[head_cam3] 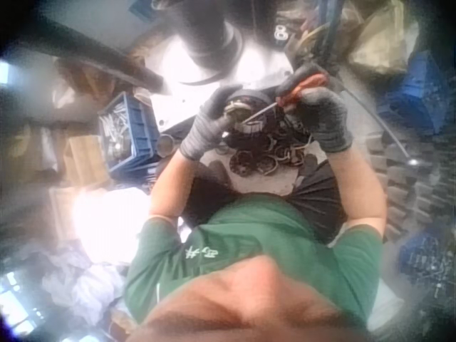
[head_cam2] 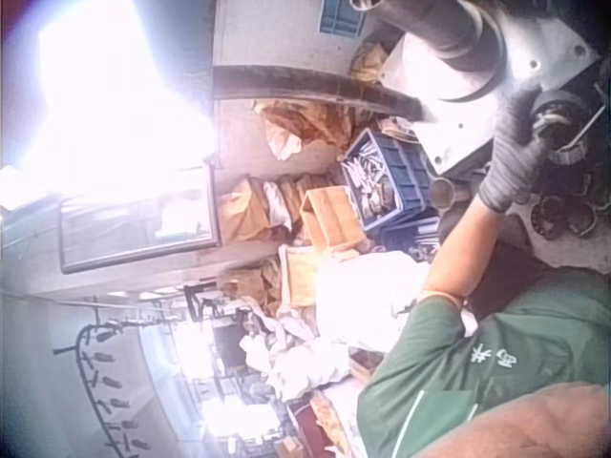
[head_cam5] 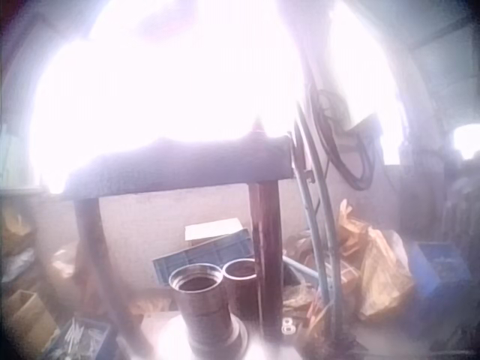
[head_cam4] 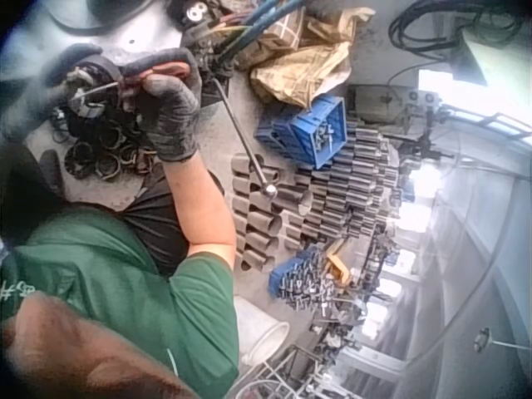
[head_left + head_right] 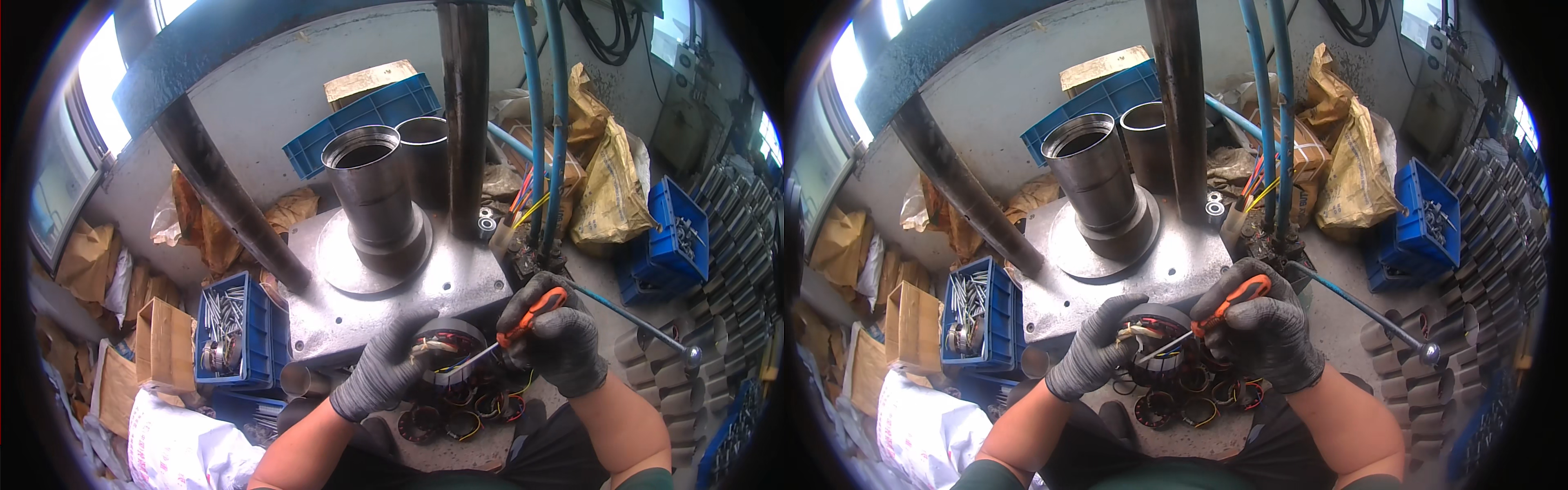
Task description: Operating a hydraulic press to fit metal sleeves and using a screwdriver to adjust wiring on motor stator components.
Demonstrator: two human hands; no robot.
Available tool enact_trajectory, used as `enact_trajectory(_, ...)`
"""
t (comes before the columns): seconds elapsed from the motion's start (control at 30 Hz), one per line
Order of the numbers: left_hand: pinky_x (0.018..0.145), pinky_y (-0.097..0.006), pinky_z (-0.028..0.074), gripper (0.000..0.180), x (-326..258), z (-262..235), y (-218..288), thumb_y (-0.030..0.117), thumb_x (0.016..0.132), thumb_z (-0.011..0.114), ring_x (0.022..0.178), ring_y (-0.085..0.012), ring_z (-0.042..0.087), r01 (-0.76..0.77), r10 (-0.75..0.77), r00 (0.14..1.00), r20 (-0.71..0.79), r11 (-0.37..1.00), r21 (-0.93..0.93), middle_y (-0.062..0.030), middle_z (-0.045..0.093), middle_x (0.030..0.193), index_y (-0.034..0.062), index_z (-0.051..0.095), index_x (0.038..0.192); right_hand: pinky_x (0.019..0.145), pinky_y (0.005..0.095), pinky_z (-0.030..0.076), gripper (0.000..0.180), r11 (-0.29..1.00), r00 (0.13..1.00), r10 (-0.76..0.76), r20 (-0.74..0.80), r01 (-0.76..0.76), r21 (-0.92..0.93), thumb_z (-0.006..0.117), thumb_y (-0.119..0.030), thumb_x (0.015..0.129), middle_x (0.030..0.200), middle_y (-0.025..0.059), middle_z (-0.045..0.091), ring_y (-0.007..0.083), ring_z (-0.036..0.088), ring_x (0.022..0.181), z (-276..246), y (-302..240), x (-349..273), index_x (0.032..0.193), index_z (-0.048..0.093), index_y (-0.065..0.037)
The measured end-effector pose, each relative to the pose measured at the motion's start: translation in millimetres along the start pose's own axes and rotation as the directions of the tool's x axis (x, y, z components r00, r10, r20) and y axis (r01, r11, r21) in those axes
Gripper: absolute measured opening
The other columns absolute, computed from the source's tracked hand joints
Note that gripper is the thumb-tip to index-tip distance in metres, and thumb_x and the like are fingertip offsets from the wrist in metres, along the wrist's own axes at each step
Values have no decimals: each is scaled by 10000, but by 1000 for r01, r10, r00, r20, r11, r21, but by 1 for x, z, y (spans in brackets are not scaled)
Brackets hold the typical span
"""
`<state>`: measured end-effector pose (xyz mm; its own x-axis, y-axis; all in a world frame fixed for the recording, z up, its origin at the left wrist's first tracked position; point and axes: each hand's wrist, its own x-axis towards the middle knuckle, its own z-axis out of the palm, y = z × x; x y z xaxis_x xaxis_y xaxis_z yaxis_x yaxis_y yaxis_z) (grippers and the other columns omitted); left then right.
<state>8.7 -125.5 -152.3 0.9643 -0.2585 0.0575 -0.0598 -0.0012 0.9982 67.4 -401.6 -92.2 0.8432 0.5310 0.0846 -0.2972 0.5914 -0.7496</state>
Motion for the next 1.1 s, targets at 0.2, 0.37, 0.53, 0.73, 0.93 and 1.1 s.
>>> enact_trajectory(0.2, 1082, -353, 510, 709, 2, 3, 6, 122, 894, 741, 1250, -188, 620, 16, -22, 999, -30, 987, -158, -94, 644, 1358, 61, 472, 1548, 605, 333, 609, 277, 978, 963, -209, -172, 207, -26, 726, -136, 829, 932, 208, 743, 243, 725, 714, -14, -1, 3, 1056, 649, 2)
enact_trajectory(0.37, 1046, -334, 532, 721, -1, 3, 20, 143, 868, 774, 1211, -166, 636, 77, -108, 987, -120, 969, -236, -72, 664, 1327, 69, 496, 1529, 608, 332, 596, 267, 962, 948, -271, -167, 274, -6, 733, -122, 828, 946, 194, 742, 247, 722, 745, -20, -3, 5, 1055, 625, -33)
enact_trajectory(0.53, 1052, -337, 538, 736, 2, -5, 6, 161, 858, 795, 1223, -174, 643, 44, -77, 990, -117, 964, -262, -80, 665, 1337, 58, 496, 1523, 602, 329, 597, 275, 965, 946, -262, -189, 260, -34, 740, -123, 818, 934, 203, 741, 245, 719, 725, -22, -3, 5, 1047, 623, -26)
enact_trajectory(0.73, 1071, -349, 537, 730, 1, -5, 8, 155, 852, 789, 1240, -192, 651, 35, -69, 991, -112, 960, -278, -93, 665, 1349, 43, 499, 1513, 575, 311, 579, 308, 948, 944, -291, -155, 263, -178, 766, -165, 803, 911, 209, 740, 224, 701, 675, -17, -7, 4, 1031, 620, -19)
enact_trajectory(0.93, 1072, -349, 538, 734, 2, -4, 8, 116, 821, 738, 1241, -196, 654, 59, -99, 988, -122, 953, -298, -108, 666, 1351, 39, 505, 1513, 565, 301, 563, 317, 933, 939, -316, -135, 282, -222, 773, -194, 807, 896, 192, 740, 196, 684, 656, -15, -7, 3, 1029, 623, -24)
enact_trajectory(1.1, 1060, -342, 542, 742, 3, -2, 13, 119, 812, 732, 1226, -192, 659, 89, -125, 985, -118, 958, -272, -110, 672, 1342, 35, 508, 1514, 571, 289, 553, 335, 935, 946, -298, -128, 262, -239, 780, -189, 782, 887, 174, 740, 183, 674, 653, -16, -12, 3, 1024, 626, -17)
